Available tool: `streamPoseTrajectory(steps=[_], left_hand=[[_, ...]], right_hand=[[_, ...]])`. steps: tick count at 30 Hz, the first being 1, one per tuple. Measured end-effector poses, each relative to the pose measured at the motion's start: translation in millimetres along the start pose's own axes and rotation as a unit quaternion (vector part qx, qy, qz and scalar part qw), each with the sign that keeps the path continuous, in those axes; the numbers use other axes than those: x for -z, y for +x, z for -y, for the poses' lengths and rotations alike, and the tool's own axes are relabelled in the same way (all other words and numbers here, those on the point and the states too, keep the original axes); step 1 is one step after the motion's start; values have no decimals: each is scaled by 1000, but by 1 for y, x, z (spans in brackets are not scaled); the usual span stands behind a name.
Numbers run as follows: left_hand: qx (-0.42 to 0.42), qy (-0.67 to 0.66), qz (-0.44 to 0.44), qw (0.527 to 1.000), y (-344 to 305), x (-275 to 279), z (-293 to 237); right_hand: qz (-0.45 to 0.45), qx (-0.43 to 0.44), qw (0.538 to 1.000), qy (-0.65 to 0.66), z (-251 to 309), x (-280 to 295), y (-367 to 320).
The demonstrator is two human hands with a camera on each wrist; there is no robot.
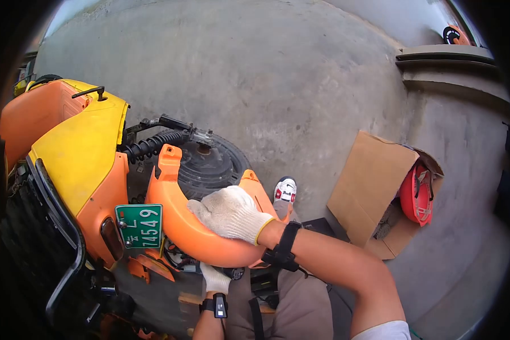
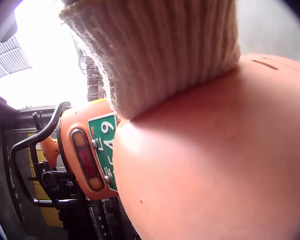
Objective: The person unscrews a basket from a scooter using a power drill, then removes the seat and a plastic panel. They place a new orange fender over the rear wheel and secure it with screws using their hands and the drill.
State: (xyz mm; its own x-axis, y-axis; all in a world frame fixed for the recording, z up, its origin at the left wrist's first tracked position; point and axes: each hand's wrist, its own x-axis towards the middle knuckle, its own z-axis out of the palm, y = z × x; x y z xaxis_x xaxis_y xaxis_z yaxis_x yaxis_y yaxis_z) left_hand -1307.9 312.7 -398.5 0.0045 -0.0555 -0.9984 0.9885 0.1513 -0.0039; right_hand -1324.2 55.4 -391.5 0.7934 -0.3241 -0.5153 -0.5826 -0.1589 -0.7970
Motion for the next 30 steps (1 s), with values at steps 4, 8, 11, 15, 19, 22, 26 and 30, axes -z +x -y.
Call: streamPoseTrajectory(steps=[4,8,11,15,19,22,26,30], left_hand=[[10,-3,6,1000,14,19,1],[-63,76,16,995,32,60,4],[-57,48,19,997,44,72,-2],[-109,66,-1,992,30,50,-6],[-40,-33,-46,998,-2,16,-7],[-28,-47,-13,998,-15,6,-14],[-65,-50,-32,996,-11,-7,-14],[-85,-50,-30,995,-10,-19,-14]], right_hand=[[82,-20,996,33,1,-1,10],[130,-29,990,37,4,-6,36],[155,-50,986,42,5,-3,56],[167,-74,981,61,4,0,78],[132,-117,978,114,-1,12,81],[131,-141,971,143,-7,19,78],[67,-62,986,137,-19,10,69],[74,-38,991,102,-16,12,59]])
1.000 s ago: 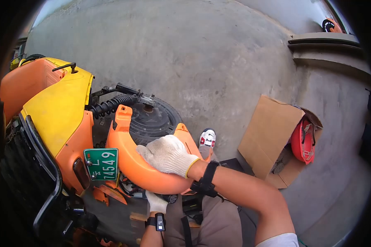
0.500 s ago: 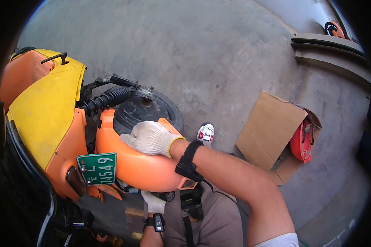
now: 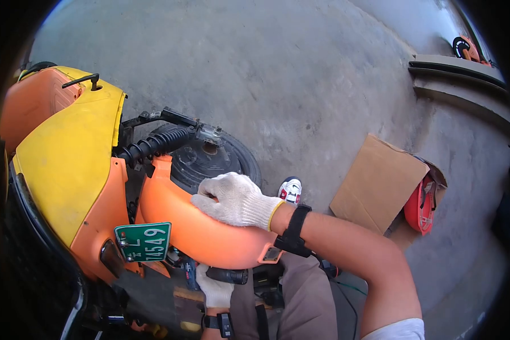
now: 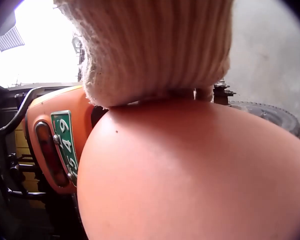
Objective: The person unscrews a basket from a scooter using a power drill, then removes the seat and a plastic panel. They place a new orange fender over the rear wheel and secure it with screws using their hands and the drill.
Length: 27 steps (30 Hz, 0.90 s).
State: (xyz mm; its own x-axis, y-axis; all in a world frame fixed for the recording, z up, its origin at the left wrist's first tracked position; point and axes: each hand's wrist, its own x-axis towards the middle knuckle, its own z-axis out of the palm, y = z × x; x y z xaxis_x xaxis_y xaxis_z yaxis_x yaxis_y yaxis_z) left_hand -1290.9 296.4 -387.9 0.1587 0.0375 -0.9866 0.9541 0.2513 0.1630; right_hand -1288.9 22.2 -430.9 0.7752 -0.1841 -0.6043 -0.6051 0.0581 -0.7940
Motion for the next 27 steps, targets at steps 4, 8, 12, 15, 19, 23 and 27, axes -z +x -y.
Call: streamPoseTrajectory(steps=[4,8,12,15,19,23,27], left_hand=[[-29,15,36,999,12,-23,4],[56,19,21,998,68,40,-2],[40,44,11,998,37,-10,-1],[-32,81,26,996,59,30,8],[39,23,87,995,51,-7,8],[35,-33,141,989,64,2,21],[15,-29,47,998,66,-18,29]], right_hand=[[-7,47,999,-17,10,1,-14],[7,77,997,13,-8,3,-16],[17,74,996,51,-28,5,-12],[-66,122,988,71,-20,10,-10],[-226,305,920,-99,18,-27,-6],[-198,326,908,-174,35,-50,1],[-69,393,901,-167,33,-16,43]])
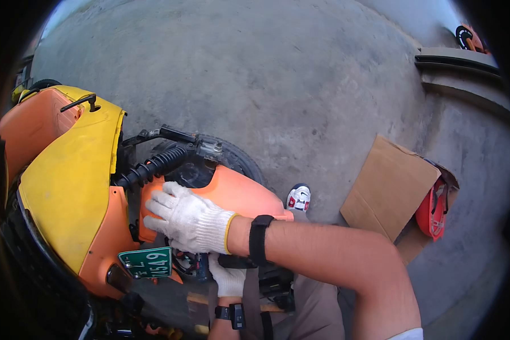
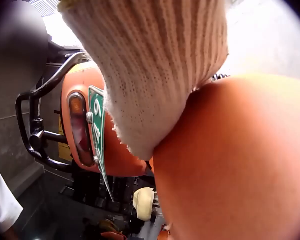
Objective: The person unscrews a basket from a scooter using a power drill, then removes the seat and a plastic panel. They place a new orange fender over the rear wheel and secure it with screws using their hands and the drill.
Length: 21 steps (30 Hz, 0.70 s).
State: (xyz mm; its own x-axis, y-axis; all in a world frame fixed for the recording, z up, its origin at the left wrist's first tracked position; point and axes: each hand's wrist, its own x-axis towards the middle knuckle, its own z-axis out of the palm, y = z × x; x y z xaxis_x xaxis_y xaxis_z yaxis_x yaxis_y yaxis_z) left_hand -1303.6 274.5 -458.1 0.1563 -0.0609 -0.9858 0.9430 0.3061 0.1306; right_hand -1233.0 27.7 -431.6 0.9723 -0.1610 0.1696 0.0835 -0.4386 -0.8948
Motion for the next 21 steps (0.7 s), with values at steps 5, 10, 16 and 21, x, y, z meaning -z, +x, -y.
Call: streamPoseTrajectory(steps=[5,10,16,21], left_hand=[[-5,-15,-31,999,-5,-20,0],[6,29,-76,997,-3,-15,-9],[-19,19,-108,994,2,0,4],[-63,6,-158,985,7,-26,6]], right_hand=[[69,64,996,2,-23,-8,38],[80,168,979,-84,-16,-61,54],[429,22,897,-100,-8,-52,110],[389,31,920,-45,-24,-51,115]])
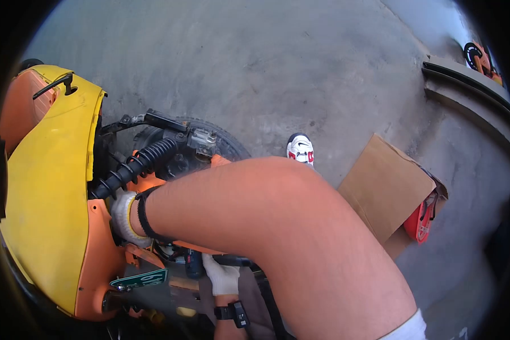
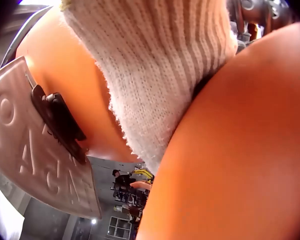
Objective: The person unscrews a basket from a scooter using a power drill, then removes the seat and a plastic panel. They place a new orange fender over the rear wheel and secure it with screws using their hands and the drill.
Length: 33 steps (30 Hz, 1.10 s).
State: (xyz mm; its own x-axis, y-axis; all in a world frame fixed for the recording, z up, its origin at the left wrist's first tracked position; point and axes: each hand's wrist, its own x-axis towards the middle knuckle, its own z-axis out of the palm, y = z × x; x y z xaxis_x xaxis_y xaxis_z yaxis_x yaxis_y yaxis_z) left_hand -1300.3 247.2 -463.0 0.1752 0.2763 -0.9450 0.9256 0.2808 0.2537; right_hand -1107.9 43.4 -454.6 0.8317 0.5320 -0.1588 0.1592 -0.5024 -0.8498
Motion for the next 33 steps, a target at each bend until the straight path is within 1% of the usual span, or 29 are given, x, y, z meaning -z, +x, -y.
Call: streamPoseTrajectory(steps=[1,2,4,5,8,9,11,12,13,14,15,16,17,18,19,20,21,22,23,24,25,26,27,28,30,33], left_hand=[[5,12,11,1000,4,5,0],[2,19,3,1000,1,10,-2],[3,35,-5,999,-8,0,-8],[12,30,3,999,-9,4,-13],[-54,58,34,996,-2,16,-25],[-90,57,8,994,2,19,-26],[-96,81,5,992,6,23,-34],[-99,92,4,991,5,17,-36],[-103,108,-8,989,2,9,-37],[-76,109,-8,991,3,9,-38],[-50,110,-8,993,5,10,-41],[-25,111,-8,993,5,10,-43],[-3,128,-25,991,4,6,-46],[16,143,-42,989,2,-1,-50],[35,158,-58,985,1,-6,-54],[-3,162,-59,985,0,-9,-53],[-39,164,-29,985,-3,0,-54],[-76,165,3,983,-5,12,-55],[-25,138,5,990,16,36,-65],[-6,132,12,991,24,39,-73],[6,129,15,991,27,35,-77],[13,131,17,991,29,30,-79],[21,130,19,991,31,25,-82],[28,135,20,990,32,20,-82],[35,140,24,989,34,14,-86],[37,140,37,989,37,11,-90]], right_hand=[[-12,2,1000,21,-3,-5,6],[24,7,998,50,-5,-11,13],[2,15,998,66,-8,-14,13],[9,58,998,15,-8,-14,20],[25,57,998,24,-8,-14,27],[23,54,998,33,-9,-15,28],[13,42,998,54,-10,-16,28],[-2,26,996,81,-10,-17,26],[-30,1,993,116,-11,-19,22],[-90,-57,978,181,-10,-26,19],[-207,-138,922,297,-4,-32,16],[-286,-181,905,257,7,-37,13],[-264,-110,942,176,4,-27,-10],[-240,-35,966,91,-1,-18,-32],[-248,-21,965,84,-4,-36,-20],[-313,-52,946,68,0,-44,-31],[-385,-68,920,28,7,-53,-41],[-481,-105,870,30,17,-60,-50],[-449,-78,882,120,15,-66,-69],[-366,-29,914,174,7,-49,-109],[-405,-55,892,193,2,-55,-134],[-415,-164,877,178,3,-64,-160],[-403,-279,854,174,4,-78,-176],[-339,-355,836,247,7,-90,-189],[-324,-315,856,249,22,-105,-203],[-339,-279,878,189,17,-109,-200]])
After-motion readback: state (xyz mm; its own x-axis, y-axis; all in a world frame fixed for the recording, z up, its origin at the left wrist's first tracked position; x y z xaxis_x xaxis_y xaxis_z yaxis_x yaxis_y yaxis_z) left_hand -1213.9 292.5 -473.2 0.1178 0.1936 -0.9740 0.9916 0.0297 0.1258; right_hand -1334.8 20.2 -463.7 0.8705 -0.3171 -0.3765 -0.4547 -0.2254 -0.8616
